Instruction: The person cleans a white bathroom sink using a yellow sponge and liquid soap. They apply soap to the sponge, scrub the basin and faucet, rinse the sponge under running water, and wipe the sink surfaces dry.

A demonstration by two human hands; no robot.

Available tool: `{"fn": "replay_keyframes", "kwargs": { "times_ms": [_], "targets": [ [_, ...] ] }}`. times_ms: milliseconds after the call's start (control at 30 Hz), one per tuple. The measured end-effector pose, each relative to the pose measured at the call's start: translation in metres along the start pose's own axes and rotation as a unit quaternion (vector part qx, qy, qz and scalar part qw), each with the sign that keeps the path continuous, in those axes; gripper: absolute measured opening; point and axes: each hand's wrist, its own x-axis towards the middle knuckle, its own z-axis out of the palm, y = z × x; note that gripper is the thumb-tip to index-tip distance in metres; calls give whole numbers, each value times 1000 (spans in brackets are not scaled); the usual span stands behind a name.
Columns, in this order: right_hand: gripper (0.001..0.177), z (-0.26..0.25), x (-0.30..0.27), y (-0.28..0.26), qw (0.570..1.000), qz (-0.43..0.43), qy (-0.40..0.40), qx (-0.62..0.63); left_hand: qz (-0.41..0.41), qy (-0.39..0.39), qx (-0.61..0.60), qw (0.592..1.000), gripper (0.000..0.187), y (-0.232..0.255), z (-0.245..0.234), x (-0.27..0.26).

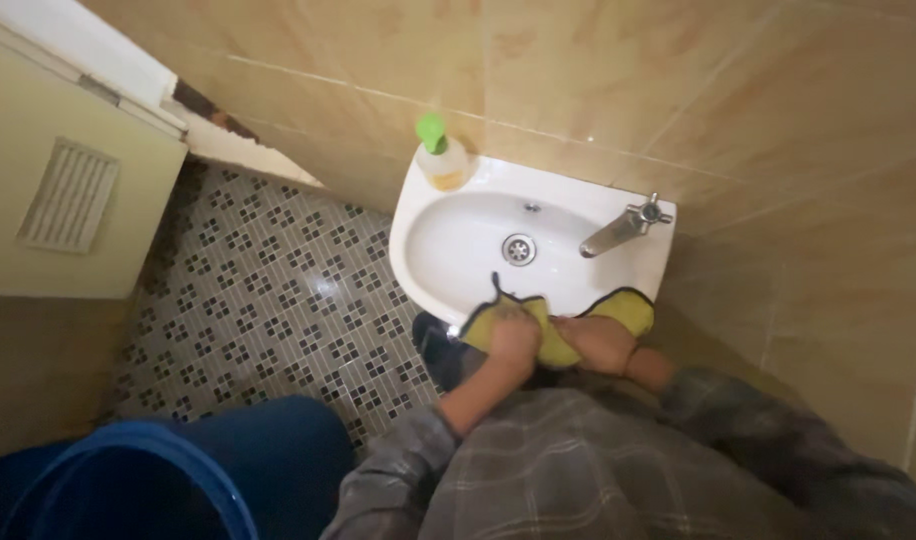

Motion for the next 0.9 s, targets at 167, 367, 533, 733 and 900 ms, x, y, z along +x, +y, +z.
{"fn": "replay_keyframes", "kwargs": {
  "times_ms": [167,367,533,733,900],
  "targets": [
    [37,-17,-22,48,993,10,-59,-102,28,-48,-40,998,29,68,18,27],
    [43,-72,4,76,947,-131,-183,-227,-37,-209,-164,963,103,105,-25,71],
    [30,-20,14,111,946,-170,47,-271,18,-303,-197,932,132,89,-54,91],
    [34,-31,3,88,963,-76,-19,-259,1,-273,-193,942,130,86,-80,78],
    [41,-36,-4,70,965,-117,7,-235,-9,-191,-172,966,74,74,-83,42]
  ]
}}
